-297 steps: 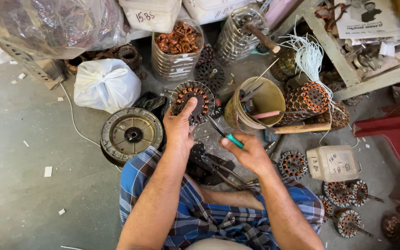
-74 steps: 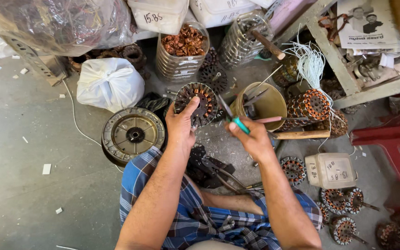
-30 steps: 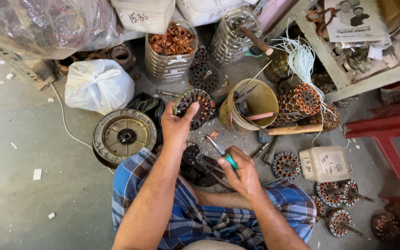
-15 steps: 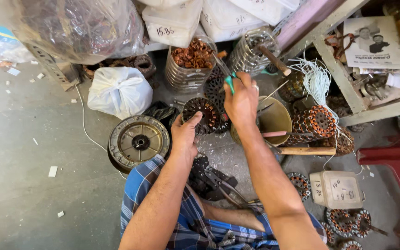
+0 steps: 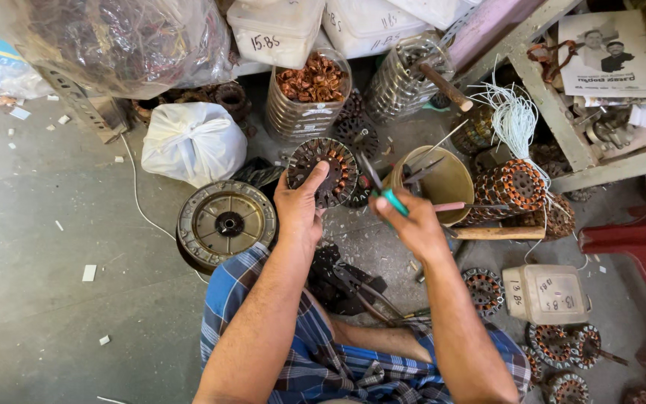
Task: The person uses pliers to strip or cut wires on a ceiling fan stator and then weaves the wires through the center of the motor component.
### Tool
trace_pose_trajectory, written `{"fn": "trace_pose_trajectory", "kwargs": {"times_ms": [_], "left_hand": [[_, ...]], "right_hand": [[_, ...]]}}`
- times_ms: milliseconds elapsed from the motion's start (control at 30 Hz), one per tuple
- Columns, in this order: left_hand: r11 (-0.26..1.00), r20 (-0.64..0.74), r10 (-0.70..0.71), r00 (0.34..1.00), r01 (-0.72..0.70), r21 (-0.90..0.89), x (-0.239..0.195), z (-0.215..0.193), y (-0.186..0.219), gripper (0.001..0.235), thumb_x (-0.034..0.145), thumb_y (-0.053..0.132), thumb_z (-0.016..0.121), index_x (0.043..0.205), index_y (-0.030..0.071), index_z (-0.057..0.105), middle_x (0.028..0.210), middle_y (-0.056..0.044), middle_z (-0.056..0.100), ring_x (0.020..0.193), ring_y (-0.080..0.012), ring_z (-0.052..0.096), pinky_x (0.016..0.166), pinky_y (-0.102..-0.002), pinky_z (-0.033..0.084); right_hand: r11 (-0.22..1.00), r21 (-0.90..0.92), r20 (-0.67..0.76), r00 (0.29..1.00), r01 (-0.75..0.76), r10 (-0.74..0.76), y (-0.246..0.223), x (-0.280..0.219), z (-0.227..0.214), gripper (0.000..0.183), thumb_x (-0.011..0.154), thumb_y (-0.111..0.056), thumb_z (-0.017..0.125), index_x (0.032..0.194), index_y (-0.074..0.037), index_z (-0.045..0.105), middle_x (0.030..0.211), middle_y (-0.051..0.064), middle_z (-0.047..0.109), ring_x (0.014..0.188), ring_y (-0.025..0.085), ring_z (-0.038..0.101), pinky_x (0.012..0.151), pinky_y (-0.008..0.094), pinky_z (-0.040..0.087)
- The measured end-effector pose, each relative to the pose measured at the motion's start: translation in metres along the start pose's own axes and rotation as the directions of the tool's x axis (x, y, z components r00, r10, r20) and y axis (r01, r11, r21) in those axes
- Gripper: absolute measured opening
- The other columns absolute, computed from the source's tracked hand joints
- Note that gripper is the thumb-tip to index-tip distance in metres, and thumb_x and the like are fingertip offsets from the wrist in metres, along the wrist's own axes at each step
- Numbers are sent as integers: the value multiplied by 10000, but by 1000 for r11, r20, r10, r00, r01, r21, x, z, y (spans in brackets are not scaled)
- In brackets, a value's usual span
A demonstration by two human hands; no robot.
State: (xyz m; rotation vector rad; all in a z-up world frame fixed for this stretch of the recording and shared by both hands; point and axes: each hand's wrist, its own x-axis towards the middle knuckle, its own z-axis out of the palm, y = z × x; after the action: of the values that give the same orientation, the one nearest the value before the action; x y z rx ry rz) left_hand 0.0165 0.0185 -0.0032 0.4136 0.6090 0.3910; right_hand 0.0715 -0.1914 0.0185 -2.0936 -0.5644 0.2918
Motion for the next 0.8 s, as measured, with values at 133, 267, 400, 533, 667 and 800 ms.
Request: {"fn": "trace_pose_trajectory", "kwargs": {"times_ms": [133, 267, 400, 533, 667, 800], "left_hand": [[996, 78, 70, 994, -74, 43, -5, -4, -6, 461, 756, 70, 895, 1151, 46, 660, 1028, -80, 744, 824, -203, 714, 624, -339, 566], [984, 89, 115, 989, -126, 129, -9, -7, -12, 476, 752, 63, 898, 1167, 32, 667, 1041, -80, 747, 847, -179, 705, 693, -316, 545], [966, 132, 173, 976, -194, 169, -9, -8, -15, 464, 751, 45, 883, 1162, 43, 667, 1052, -70, 768, 923, -151, 739, 862, -299, 598], [957, 230, 234, 945, -265, 116, -13, -11, -23, 415, 786, 9, 861, 1153, 13, 669, 1052, -89, 765, 918, -166, 729, 857, -316, 602], [954, 231, 224, 947, -261, 146, -14, -9, -28, 396, 802, -5, 850, 1153, 11, 668, 1050, -88, 761, 910, -160, 720, 851, -310, 594], [957, 284, 195, 939, -246, 154, -14, -6, -24, 397, 789, 3, 842, 1145, 18, 666, 1044, -87, 766, 891, -155, 725, 829, -313, 597]], "right_hand": [[980, 62, 63, 981, -188, 184, -3, -56, 2, 280, 927, -266, 722, 995, -3, 791, 844, 38, 736, 789, 123, 673, 728, 298, 546], [983, -40, 81, 980, -178, 181, -11, -67, 5, 307, 934, -307, 719, 940, -8, 790, 771, 59, 689, 708, 128, 664, 655, 310, 537], [974, -103, 45, 977, -204, 209, -24, -68, 11, 330, 932, -344, 708, 911, -22, 776, 737, 60, 710, 686, 129, 660, 646, 315, 531], [947, -322, -58, 998, 12, -33, -31, -75, 16, 332, 929, -315, 738, 868, 11, 719, 757, 113, 661, 678, 199, 642, 640, 370, 501], [945, -289, -95, 986, -157, 134, -30, -78, 20, 324, 919, -325, 744, 849, -9, 728, 712, 133, 675, 627, 236, 639, 620, 395, 494], [979, -51, -69, 978, -198, 194, -20, -77, 28, 355, 946, -346, 704, 839, -9, 731, 719, 132, 719, 631, 213, 665, 605, 348, 524]]}}
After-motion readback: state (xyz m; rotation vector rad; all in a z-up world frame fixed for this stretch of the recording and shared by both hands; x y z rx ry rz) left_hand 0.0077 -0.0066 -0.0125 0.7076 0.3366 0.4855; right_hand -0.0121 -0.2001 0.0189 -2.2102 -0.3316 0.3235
